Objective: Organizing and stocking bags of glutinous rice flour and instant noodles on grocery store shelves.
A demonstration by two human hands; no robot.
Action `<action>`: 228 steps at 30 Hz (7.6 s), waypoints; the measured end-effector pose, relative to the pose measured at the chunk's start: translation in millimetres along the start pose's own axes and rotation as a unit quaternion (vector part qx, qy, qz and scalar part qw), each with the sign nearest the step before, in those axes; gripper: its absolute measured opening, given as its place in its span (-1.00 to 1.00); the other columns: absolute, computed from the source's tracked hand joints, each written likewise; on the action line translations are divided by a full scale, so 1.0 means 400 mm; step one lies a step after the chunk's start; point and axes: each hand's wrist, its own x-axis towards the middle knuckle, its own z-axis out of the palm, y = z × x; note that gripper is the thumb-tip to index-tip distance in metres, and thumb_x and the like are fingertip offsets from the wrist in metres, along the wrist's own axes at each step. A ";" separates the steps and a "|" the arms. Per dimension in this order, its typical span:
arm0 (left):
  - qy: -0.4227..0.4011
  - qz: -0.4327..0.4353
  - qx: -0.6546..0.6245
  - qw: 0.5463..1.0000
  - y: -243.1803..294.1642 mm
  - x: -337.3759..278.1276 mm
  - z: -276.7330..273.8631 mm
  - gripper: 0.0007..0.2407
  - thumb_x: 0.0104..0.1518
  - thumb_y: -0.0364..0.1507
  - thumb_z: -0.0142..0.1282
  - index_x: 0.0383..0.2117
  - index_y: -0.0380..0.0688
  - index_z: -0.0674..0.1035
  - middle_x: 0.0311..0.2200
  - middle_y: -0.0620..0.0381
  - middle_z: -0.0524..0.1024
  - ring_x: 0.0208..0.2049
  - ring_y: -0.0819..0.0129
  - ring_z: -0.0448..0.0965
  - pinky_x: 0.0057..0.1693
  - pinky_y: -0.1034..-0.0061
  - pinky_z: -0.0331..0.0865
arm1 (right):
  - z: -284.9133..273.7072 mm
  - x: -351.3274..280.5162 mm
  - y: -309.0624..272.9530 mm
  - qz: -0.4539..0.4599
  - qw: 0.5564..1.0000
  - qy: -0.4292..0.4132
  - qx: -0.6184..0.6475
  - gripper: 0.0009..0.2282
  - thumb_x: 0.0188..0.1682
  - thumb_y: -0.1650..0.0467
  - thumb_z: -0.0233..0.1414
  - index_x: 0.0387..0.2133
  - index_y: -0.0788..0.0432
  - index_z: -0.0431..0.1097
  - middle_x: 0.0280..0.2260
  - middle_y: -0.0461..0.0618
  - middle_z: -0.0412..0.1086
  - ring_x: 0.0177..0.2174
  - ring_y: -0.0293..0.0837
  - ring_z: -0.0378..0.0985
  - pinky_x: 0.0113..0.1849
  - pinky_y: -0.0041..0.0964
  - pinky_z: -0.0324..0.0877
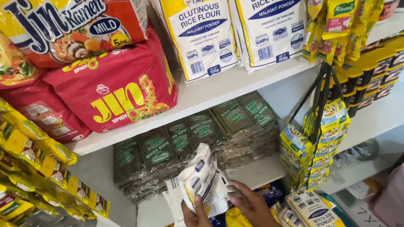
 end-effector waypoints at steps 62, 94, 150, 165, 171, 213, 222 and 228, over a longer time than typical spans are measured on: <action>-0.299 -0.076 -0.082 0.948 -0.129 -0.072 -0.017 -0.54 0.17 -0.44 0.09 0.22 -0.33 0.36 0.09 -0.20 0.58 0.15 0.09 0.56 0.29 0.19 0.31 | -0.170 0.038 -0.107 -0.023 0.991 0.129 0.012 -0.59 0.03 0.37 0.04 0.15 0.25 0.28 -0.10 0.03 0.48 -0.15 -0.24 0.50 -0.09 -0.34 0.42; -0.150 0.286 -0.083 0.943 0.752 0.243 0.417 -0.68 0.40 -0.34 -0.04 0.13 -0.34 0.37 0.02 -0.03 0.51 0.03 0.36 0.47 0.20 0.45 0.34 | -0.145 0.348 -0.719 -0.420 0.817 0.198 -0.342 -0.61 0.01 0.57 0.09 0.13 0.26 0.27 -0.11 0.26 0.48 -0.14 0.19 0.60 -0.13 -0.07 0.49; -0.090 0.360 0.183 0.910 0.648 0.472 0.575 -0.43 0.34 -0.43 -0.07 0.38 -0.49 -0.02 0.35 -0.50 0.09 0.36 -0.31 0.10 0.42 0.14 -0.06 | -0.122 0.397 -0.780 -0.387 0.770 0.124 -0.492 -0.71 -0.09 0.47 0.18 -0.09 0.21 0.39 -0.17 0.15 0.41 -0.14 0.22 0.48 -0.18 0.05 0.42; -0.135 0.366 0.125 0.912 0.680 0.428 0.545 -0.34 0.26 -0.52 0.02 0.39 -0.56 -0.09 0.39 -0.55 0.03 0.42 -0.27 0.09 0.46 0.24 -0.05 | -0.103 0.441 -0.797 -0.311 0.796 0.108 -0.508 -0.69 -0.12 0.51 0.19 -0.14 0.20 0.27 -0.15 0.21 0.32 -0.22 0.31 0.49 -0.25 0.13 0.42; -0.204 0.358 0.097 0.906 0.695 0.438 0.523 -0.08 -0.10 -0.57 0.22 0.38 -0.56 -0.18 0.36 -0.49 0.11 0.41 -0.12 0.15 0.45 0.32 0.04 | -0.107 0.432 -0.803 -0.330 0.797 0.103 -0.495 -0.69 -0.12 0.50 0.19 -0.13 0.19 0.26 -0.15 0.20 0.32 -0.22 0.30 0.49 -0.27 0.12 0.41; -0.254 0.327 0.262 0.872 0.637 0.448 0.493 -0.22 0.04 -0.75 -0.02 0.37 -0.53 -0.24 0.35 -0.69 -0.21 0.40 -0.41 -0.16 0.41 0.16 -0.07 | 0.067 0.760 -0.952 -0.542 0.601 0.164 -0.564 -0.52 -0.07 0.33 0.19 0.11 0.19 0.26 0.08 0.15 0.22 0.13 0.16 0.25 0.22 0.38 -0.07; -0.239 0.273 0.393 0.845 0.670 0.412 0.464 -0.29 0.05 -0.75 -0.12 0.40 -0.47 -0.14 0.33 -0.50 0.03 0.31 -0.25 0.21 0.28 0.14 0.27 | 0.047 0.753 -0.937 -0.564 0.608 0.153 -0.538 -0.66 0.18 0.29 0.09 0.16 0.11 0.27 0.15 0.09 0.22 0.21 0.11 0.24 0.33 0.24 -0.03; -0.178 0.442 0.301 0.826 0.675 0.391 0.451 -0.27 0.04 -0.70 -0.02 0.42 -0.31 -0.05 0.36 -0.44 0.06 0.33 -0.31 0.22 0.26 0.14 0.33 | -0.009 0.634 -0.885 -0.490 0.640 0.115 -0.580 -0.41 0.24 0.19 -0.04 0.47 0.07 -0.12 0.46 0.16 -0.18 0.43 0.15 -0.15 0.36 0.20 -0.13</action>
